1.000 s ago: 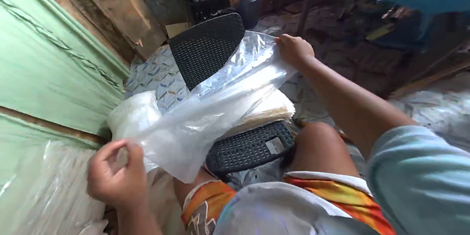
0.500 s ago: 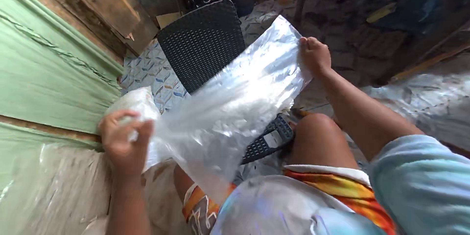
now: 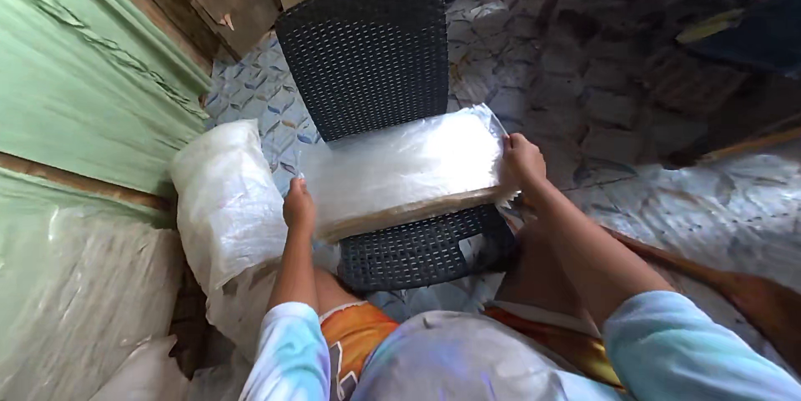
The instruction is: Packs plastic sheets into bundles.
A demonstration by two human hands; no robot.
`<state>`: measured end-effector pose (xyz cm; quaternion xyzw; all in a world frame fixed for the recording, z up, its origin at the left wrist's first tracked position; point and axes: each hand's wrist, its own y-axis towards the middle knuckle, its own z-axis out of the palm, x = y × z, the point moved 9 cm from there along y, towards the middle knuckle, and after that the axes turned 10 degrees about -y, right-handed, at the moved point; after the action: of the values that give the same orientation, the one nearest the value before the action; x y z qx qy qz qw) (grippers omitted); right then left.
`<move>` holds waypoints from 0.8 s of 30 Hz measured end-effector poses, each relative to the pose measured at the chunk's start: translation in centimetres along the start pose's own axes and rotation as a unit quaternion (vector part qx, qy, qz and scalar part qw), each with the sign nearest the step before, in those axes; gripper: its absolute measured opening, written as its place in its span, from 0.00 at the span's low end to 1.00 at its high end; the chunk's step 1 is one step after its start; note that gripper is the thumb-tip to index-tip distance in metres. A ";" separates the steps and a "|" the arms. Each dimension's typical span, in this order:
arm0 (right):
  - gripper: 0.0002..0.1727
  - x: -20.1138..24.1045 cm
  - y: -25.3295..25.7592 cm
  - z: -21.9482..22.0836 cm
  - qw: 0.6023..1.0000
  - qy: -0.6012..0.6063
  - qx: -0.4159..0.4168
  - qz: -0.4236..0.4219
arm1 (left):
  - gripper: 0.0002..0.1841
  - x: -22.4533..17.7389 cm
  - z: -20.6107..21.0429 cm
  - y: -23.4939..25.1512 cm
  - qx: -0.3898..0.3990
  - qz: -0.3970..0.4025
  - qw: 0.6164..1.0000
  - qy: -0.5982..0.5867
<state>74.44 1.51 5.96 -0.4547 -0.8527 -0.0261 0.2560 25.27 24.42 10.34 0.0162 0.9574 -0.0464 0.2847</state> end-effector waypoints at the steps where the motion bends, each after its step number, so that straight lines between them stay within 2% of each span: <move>1: 0.30 -0.5 0.1 1.3 0.999 -0.025 0.021 0.009 | 0.24 1.4 2.0 0.8 0.027 -0.015 0.999 0.016; 4: 0.31 -0.8 0.6 2.8 0.994 -0.086 0.064 0.029 | 0.26 3.8 5.8 2.1 0.087 -0.047 0.995 0.022; 6: 0.27 -0.1 0.9 1.5 0.995 -0.088 0.039 -0.005 | 0.23 3.7 5.0 1.8 0.079 -0.072 0.994 0.012; 8: 0.27 2.8 1.1 -1.2 0.994 -0.054 -0.033 -0.088 | 0.22 0.3 2.6 0.8 0.013 -0.045 0.999 0.002; 10: 0.33 7.3 0.6 -1.7 0.978 -0.023 -0.045 -0.200 | 0.25 -4.7 2.4 -0.8 -0.022 0.058 0.998 -0.006; 12: 0.36 10.4 0.1 1.8 0.957 -0.024 0.026 -0.290 | 0.29 -7.2 6.0 -1.6 0.029 0.126 0.992 -0.011; 14: 0.36 9.9 0.8 6.1 0.944 -0.045 0.082 -0.317 | 0.32 -5.0 9.8 -0.2 0.088 0.098 0.991 -0.032; 15: 0.36 8.5 1.3 7.6 0.945 -0.020 0.105 -0.309 | 0.32 -2.7 10.9 0.9 0.101 0.078 0.990 -0.057; 17: 0.38 5.2 2.4 9.5 0.949 0.113 0.176 -0.236 | 0.32 1.7 12.2 2.3 0.128 0.026 0.975 -0.182; 18: 0.39 4.1 2.3 10.0 0.944 0.175 0.208 -0.184 | 0.33 3.6 13.1 2.4 0.150 -0.018 0.953 -0.261; 20: 0.41 2.7 1.1 10.5 0.939 0.242 0.230 -0.081 | 0.35 6.2 14.0 0.3 0.161 -0.156 0.913 -0.342; 22: 0.41 1.8 0.8 10.3 0.946 0.229 0.228 -0.029 | 0.39 7.2 14.6 -1.2 0.156 -0.241 0.887 -0.362; 24: 0.43 0.7 0.7 8.5 0.964 0.187 0.190 0.017 | 0.42 7.7 14.1 -0.8 0.177 -0.253 0.891 -0.332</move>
<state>71.14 4.78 -1.27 -0.3992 -0.7711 0.0557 0.4930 26.44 22.32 -5.55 -0.1932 0.7544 -0.2882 0.5572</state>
